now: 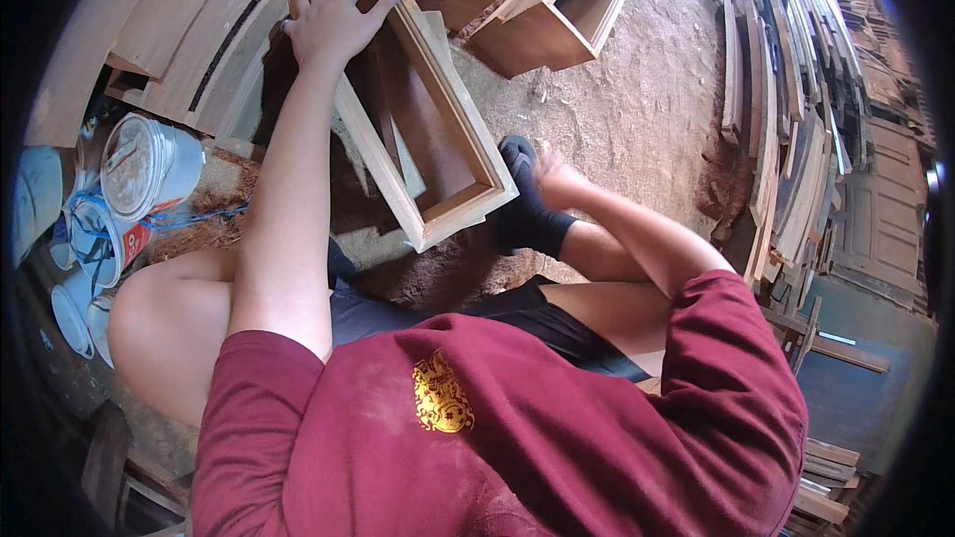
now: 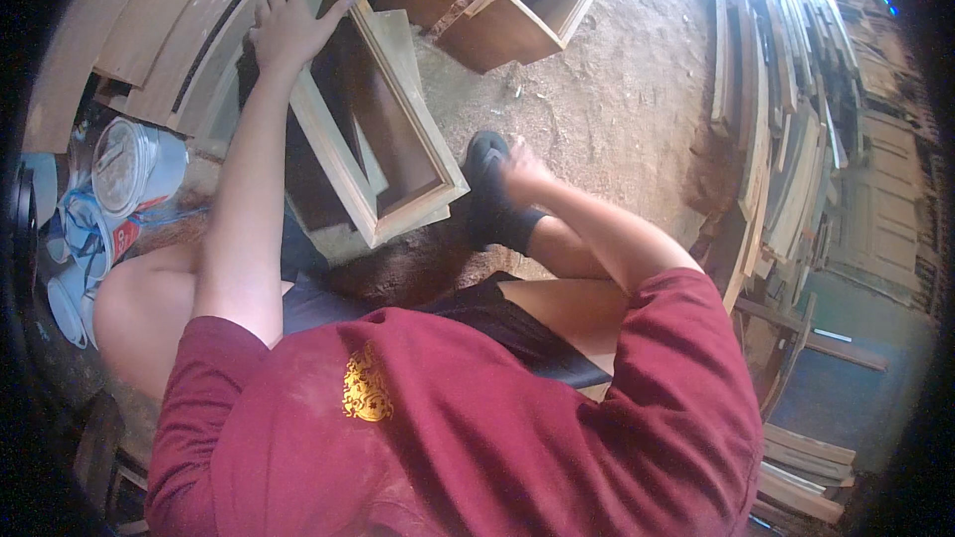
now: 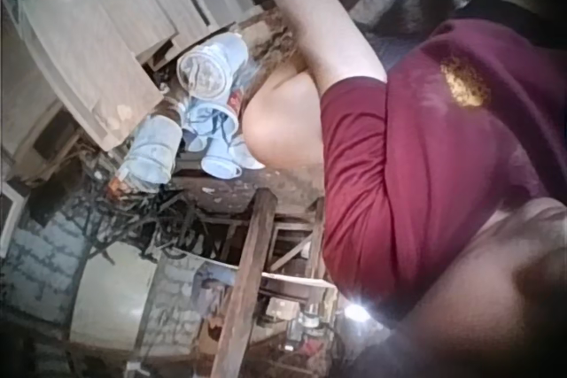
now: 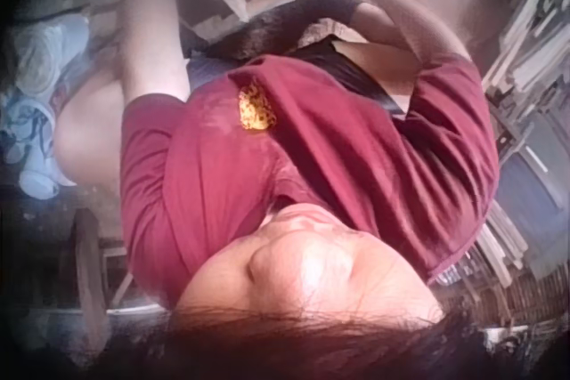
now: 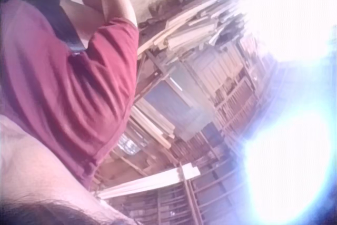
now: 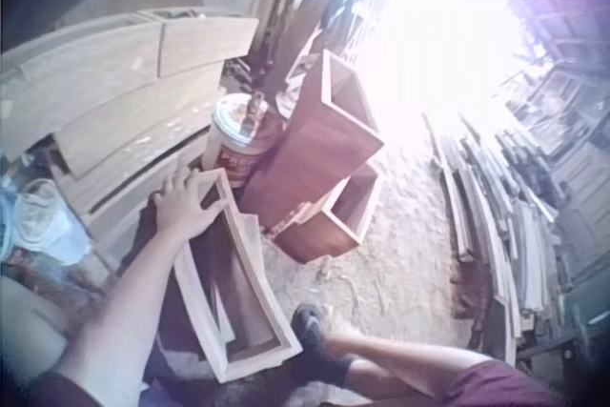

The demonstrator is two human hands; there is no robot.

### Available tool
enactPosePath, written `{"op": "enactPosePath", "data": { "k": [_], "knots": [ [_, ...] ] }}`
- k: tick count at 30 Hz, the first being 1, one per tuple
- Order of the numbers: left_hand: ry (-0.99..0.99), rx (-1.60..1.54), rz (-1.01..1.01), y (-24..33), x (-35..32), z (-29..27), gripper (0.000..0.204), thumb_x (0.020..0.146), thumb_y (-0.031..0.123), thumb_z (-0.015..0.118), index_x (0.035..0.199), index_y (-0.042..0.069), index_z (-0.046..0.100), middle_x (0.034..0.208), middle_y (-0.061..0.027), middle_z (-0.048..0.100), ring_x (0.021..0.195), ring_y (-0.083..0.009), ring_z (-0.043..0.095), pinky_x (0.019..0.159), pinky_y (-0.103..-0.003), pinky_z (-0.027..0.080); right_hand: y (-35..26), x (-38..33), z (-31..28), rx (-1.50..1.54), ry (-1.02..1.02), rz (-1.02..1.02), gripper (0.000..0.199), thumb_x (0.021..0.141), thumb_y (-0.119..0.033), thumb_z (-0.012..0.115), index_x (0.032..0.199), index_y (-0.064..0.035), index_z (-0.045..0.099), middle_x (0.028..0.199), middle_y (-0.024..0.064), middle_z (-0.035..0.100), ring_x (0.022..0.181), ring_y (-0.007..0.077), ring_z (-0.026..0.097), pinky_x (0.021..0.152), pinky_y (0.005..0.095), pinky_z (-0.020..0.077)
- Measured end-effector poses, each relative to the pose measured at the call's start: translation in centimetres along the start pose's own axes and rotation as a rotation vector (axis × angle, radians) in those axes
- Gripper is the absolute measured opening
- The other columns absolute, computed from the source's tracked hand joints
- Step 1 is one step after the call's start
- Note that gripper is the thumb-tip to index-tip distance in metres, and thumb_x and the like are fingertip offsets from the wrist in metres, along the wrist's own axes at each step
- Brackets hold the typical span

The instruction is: The person assembles a rectangular wooden frame by hand, fitting side and end pieces together and repeatedly adjusting the joints. The person sits on the floor in a workshop and handles the frame pieces one at a time, aligning and pressing them into place.

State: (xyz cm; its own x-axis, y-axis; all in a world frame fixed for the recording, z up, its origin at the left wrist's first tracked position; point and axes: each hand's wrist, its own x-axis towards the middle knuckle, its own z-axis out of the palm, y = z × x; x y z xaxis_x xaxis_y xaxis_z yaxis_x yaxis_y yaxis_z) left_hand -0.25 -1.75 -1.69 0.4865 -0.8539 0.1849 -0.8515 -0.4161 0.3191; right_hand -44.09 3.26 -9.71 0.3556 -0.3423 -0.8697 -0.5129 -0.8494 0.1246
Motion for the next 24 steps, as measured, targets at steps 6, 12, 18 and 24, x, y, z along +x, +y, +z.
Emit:
{"op": "enactPosePath", "data": {
  "k": [6, 12, 18, 24],
  "knots": [
    [0.022, 0.004, 0.017, 0.2, 0.3, -0.1, 0.098, 0.083, 0.079, 0.055, 0.154, 0.015, 0.037, 0.155, -0.0167, 0.039, 0.144, -0.0392, 0.036, 0.108, -0.061, 0.037, -8.3, -1.8, 3.7, -0.030, -0.225, -0.428, 0.054, 0.087, -0.013, 0.056, 0.136, 0.0084, 0.050, 0.153, 0.0246, 0.037, 0.142, 0.0438, 0.036, 0.116, 0.0506, 0.0341],
    [0.003, -0.011, 0.007, -0.4, -0.1, -0.2, 0.099, 0.082, 0.079, 0.056, 0.154, 0.014, 0.037, 0.156, -0.0169, 0.038, 0.144, -0.0402, 0.035, 0.108, -0.063, 0.037, -5.4, -0.5, -1.3, 0.437, 0.597, -0.050, 0.059, 0.087, -0.006, 0.054, 0.143, 0.0062, 0.043, 0.161, 0.0234, 0.028, 0.151, 0.0368, 0.026, 0.122, 0.0461, 0.0263],
    [0.009, -0.017, 0.006, -0.6, 0.1, -0.5, 0.099, 0.081, 0.078, 0.058, 0.154, 0.014, 0.038, 0.159, -0.0145, 0.035, 0.145, -0.0405, 0.033, 0.110, -0.066, 0.034, -7.1, 5.5, 4.6, 0.807, 0.538, 0.116, 0.049, 0.097, -0.017, 0.049, 0.142, 0.0023, 0.046, 0.140, 0.0186, 0.049, 0.132, 0.0251, 0.040, 0.109, 0.0408, 0.0370],
    [-0.134, -0.090, -0.103, 2.6, -0.8, -5.2, 0.093, 0.081, 0.068, 0.066, 0.149, 0.009, 0.043, 0.162, -0.0155, 0.029, 0.148, -0.0381, 0.029, 0.113, -0.063, 0.032, -9.6, 3.0, 11.6, 0.902, 0.430, -0.326, 0.047, 0.100, -0.024, 0.044, 0.140, 0.0005, 0.051, 0.145, 0.0197, 0.050, 0.138, 0.0314, 0.042, 0.114, 0.0426, 0.0362]
  ]
}}
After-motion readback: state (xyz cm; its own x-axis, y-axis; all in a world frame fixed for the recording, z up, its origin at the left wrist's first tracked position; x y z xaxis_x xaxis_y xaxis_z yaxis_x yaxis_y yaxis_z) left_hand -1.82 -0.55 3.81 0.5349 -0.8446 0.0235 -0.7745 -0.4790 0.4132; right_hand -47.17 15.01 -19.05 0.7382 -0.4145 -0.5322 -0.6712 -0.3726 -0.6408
